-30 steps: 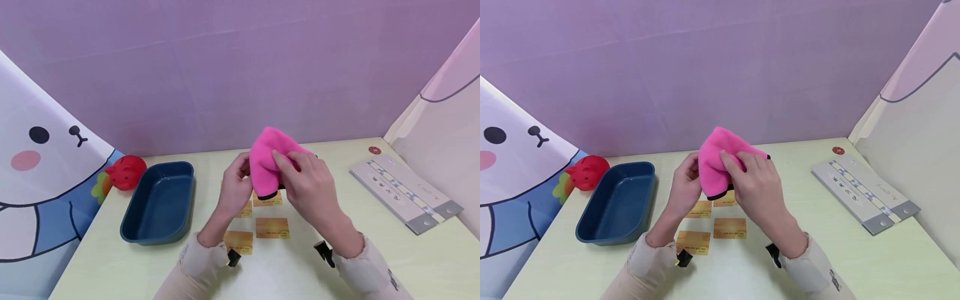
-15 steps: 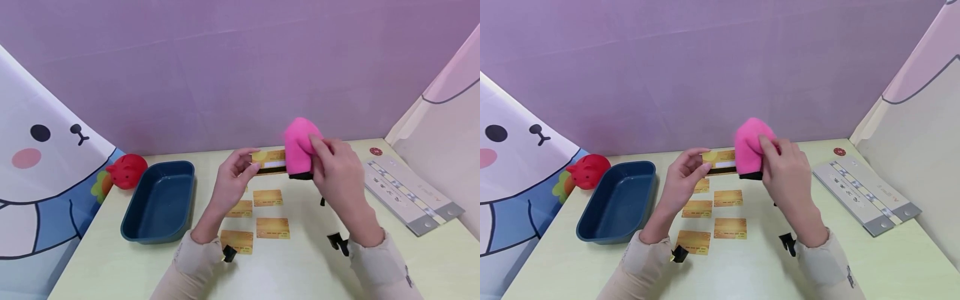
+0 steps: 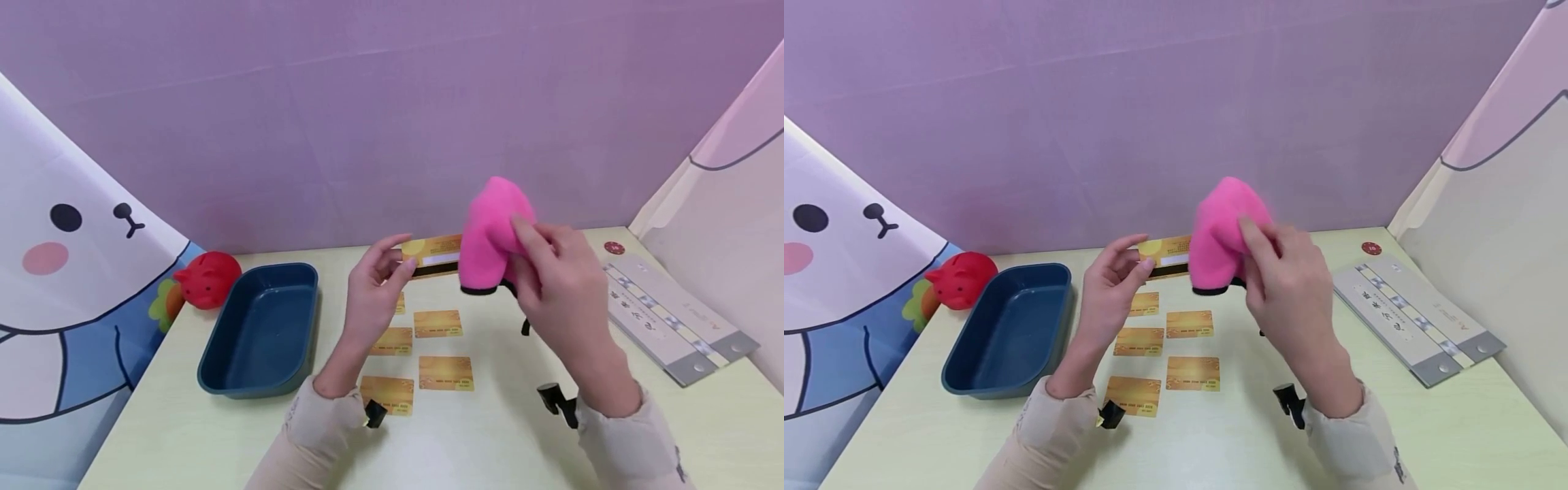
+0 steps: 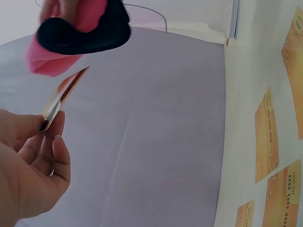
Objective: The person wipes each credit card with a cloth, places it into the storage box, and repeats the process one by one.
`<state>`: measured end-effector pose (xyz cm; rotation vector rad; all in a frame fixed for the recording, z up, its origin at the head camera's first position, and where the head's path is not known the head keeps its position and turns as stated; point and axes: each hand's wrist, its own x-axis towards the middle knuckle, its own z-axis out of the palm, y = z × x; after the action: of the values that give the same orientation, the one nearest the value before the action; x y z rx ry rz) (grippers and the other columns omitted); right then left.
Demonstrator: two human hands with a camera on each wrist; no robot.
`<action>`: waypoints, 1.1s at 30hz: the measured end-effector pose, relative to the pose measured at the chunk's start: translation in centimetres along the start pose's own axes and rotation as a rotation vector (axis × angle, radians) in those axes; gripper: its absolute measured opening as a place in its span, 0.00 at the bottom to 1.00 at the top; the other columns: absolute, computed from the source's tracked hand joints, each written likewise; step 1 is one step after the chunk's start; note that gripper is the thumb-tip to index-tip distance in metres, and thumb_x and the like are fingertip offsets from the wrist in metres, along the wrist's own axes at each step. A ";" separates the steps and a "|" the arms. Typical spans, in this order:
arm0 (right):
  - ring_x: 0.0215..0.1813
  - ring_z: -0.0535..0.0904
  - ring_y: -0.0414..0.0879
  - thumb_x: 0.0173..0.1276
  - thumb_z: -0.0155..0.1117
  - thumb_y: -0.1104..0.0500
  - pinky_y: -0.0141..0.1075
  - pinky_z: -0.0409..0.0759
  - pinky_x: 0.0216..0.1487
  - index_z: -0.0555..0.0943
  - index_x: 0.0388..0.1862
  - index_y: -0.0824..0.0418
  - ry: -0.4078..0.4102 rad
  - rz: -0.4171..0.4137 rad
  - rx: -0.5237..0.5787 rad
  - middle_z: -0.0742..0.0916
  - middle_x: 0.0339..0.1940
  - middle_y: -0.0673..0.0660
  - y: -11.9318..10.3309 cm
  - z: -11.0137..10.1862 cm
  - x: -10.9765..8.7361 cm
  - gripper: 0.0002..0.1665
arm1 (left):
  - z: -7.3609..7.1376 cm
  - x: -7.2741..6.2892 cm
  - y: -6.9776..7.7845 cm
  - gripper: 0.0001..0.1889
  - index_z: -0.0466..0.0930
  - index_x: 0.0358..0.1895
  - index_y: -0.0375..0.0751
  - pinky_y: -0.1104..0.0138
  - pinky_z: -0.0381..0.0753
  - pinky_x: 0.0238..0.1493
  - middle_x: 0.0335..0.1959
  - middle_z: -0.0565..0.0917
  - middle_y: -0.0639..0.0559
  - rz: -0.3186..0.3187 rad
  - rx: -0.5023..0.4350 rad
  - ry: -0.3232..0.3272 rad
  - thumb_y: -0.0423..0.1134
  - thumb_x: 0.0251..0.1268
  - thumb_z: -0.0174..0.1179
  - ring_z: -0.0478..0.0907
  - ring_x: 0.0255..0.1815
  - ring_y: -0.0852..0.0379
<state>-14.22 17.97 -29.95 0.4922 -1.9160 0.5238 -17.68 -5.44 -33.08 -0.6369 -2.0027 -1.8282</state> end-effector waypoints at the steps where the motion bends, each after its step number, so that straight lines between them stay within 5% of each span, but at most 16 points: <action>1: 0.43 0.79 0.65 0.69 0.62 0.62 0.56 0.78 0.42 0.83 0.58 0.63 0.006 -0.027 0.015 0.84 0.41 0.71 -0.4 0.2 0.0 0.19 | 0.1 -0.1 0.0 0.17 0.79 0.61 0.42 0.71 0.68 0.27 0.35 0.85 0.40 0.002 0.008 0.002 0.34 0.71 0.61 0.73 0.27 0.59; 6: 0.39 0.80 0.64 0.68 0.64 0.62 0.54 0.79 0.39 0.84 0.56 0.63 -0.036 -0.114 0.040 0.86 0.40 0.69 -1.8 1.7 -0.6 0.18 | 0.2 -0.2 -0.6 0.17 0.78 0.60 0.40 0.72 0.78 0.35 0.39 0.86 0.38 -0.035 -0.013 -0.031 0.33 0.71 0.61 0.83 0.35 0.56; 14: 0.36 0.79 0.60 0.63 0.70 0.64 0.49 0.78 0.31 0.84 0.58 0.58 -0.193 -0.115 -0.015 0.85 0.40 0.64 -2.2 4.7 -2.7 0.22 | -0.1 0.4 -2.2 0.17 0.78 0.60 0.42 0.68 0.83 0.39 0.45 0.87 0.37 -0.297 -0.113 -0.060 0.26 0.70 0.58 0.83 0.39 0.57; 18: 0.35 0.79 0.59 0.62 0.72 0.63 0.47 0.77 0.30 0.83 0.59 0.55 -0.236 -0.102 -0.033 0.85 0.40 0.63 -2.1 5.6 -3.4 0.25 | -0.3 0.6 -2.8 0.18 0.78 0.60 0.43 0.66 0.82 0.38 0.48 0.87 0.39 -0.375 -0.131 -0.078 0.27 0.71 0.56 0.83 0.41 0.56; 28: 0.35 0.79 0.59 0.67 0.70 0.57 0.47 0.78 0.29 0.81 0.64 0.48 -0.358 -0.024 -0.112 0.84 0.43 0.63 -2.0 6.3 -4.1 0.26 | -0.4 0.8 -3.4 0.16 0.80 0.58 0.46 0.70 0.69 0.27 0.43 0.88 0.45 -0.420 -0.093 -0.098 0.28 0.71 0.56 0.73 0.29 0.58; 33: 0.37 0.80 0.58 0.69 0.68 0.56 0.47 0.79 0.31 0.78 0.67 0.47 -0.425 0.023 -0.145 0.84 0.44 0.63 -1.9 6.3 -4.3 0.27 | -0.4 0.7 -3.5 0.15 0.80 0.57 0.46 0.70 0.67 0.26 0.41 0.88 0.47 -0.423 -0.069 -0.118 0.29 0.71 0.58 0.76 0.29 0.58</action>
<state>-16.28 13.32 -35.97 0.5168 -2.3478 0.3057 -20.24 -6.02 -35.59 -0.3639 -2.2975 -2.1468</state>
